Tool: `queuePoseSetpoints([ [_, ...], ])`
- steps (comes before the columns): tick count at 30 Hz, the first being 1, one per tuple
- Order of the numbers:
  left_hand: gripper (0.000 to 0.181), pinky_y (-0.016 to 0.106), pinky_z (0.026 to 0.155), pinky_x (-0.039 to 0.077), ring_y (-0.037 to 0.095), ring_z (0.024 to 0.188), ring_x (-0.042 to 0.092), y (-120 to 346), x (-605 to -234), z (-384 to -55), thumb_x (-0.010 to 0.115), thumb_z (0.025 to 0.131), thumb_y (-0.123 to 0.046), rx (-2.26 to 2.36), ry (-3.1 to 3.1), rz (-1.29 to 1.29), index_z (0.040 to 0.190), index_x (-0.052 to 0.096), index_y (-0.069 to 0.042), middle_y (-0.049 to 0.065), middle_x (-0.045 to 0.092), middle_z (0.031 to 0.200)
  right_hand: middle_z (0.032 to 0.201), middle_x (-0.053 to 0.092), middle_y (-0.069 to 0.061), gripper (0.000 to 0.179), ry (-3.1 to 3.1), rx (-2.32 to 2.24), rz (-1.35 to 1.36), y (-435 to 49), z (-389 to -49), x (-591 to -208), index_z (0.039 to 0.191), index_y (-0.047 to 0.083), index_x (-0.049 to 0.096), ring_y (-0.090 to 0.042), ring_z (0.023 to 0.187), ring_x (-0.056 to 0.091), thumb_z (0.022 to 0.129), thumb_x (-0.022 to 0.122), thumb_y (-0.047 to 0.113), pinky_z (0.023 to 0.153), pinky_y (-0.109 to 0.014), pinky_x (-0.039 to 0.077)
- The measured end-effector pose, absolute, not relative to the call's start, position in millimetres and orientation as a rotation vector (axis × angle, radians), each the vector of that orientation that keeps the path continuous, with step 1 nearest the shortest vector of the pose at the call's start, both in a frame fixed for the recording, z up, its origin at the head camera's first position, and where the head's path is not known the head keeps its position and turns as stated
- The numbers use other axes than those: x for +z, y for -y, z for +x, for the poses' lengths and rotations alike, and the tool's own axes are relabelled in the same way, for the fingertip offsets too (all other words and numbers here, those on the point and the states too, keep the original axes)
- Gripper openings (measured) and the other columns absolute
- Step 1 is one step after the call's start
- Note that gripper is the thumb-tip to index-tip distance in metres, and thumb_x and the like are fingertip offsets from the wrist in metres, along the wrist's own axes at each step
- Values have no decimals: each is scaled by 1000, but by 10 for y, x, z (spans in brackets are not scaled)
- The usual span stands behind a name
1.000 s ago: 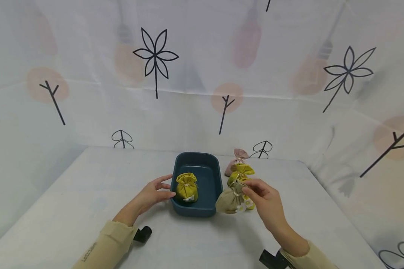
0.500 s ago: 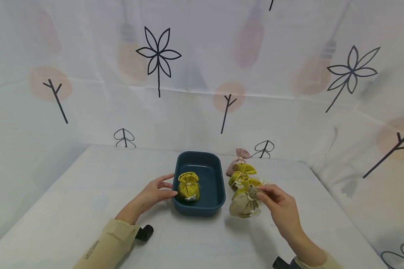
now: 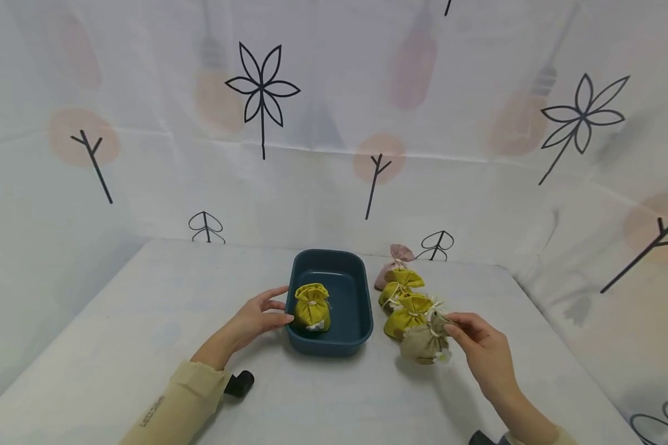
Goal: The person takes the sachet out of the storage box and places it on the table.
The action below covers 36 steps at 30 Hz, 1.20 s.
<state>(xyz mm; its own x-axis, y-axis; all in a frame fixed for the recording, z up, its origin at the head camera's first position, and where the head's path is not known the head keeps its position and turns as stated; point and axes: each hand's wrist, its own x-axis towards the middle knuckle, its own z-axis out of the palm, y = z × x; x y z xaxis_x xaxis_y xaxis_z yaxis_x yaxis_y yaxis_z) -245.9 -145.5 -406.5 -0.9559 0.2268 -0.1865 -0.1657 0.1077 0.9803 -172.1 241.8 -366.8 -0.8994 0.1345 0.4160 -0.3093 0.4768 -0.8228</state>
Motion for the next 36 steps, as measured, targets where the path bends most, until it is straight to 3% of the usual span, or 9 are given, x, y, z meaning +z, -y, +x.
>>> queuePoseSetpoints([
  [10,77,34,84,50,22,93,57,1463,-4076,-2472,79,75,-17,1936,-2097,29,141,40,-19,14,53,115,88,64,11,20,2357,1379,29,-2564,-1792,-3748,104,-5,65,3,80,57,88,65,8,68,-13,48],
  [19,75,34,83,51,21,92,58,1459,-4100,-2501,79,75,-17,1945,-2096,17,141,42,-20,14,53,114,93,65,2,25,2430,1356,-9,-2695,-1880,-3797,106,-5,64,7,82,56,90,63,14,69,-12,47],
  [26,76,34,83,50,22,92,58,1464,-4102,-2497,79,75,-18,1939,-2094,24,141,41,-21,14,54,114,88,64,12,24,2425,1330,-24,-2756,-1956,-3783,106,-6,64,7,80,55,90,63,12,67,-11,46],
  [29,75,34,83,50,22,92,58,1468,-4100,-2492,79,75,-18,1942,-2089,23,141,41,-21,14,53,114,90,65,8,26,2416,1327,1,-2787,-2007,-3790,106,-6,63,6,80,55,90,64,14,67,-11,46],
  [32,76,34,83,50,21,91,58,1466,-4095,-2490,79,75,-18,1945,-2088,21,141,41,-20,14,53,114,94,66,0,30,2397,1335,9,-2903,-2132,-3925,106,-4,64,2,81,57,89,65,20,67,-12,46],
  [36,76,34,83,51,21,91,58,1461,-4079,-2482,79,75,-18,1945,-2088,14,141,41,-20,14,53,113,96,66,2,32,2376,1319,8,-3145,-2379,-4258,106,5,66,0,85,58,88,65,31,67,-11,46],
])
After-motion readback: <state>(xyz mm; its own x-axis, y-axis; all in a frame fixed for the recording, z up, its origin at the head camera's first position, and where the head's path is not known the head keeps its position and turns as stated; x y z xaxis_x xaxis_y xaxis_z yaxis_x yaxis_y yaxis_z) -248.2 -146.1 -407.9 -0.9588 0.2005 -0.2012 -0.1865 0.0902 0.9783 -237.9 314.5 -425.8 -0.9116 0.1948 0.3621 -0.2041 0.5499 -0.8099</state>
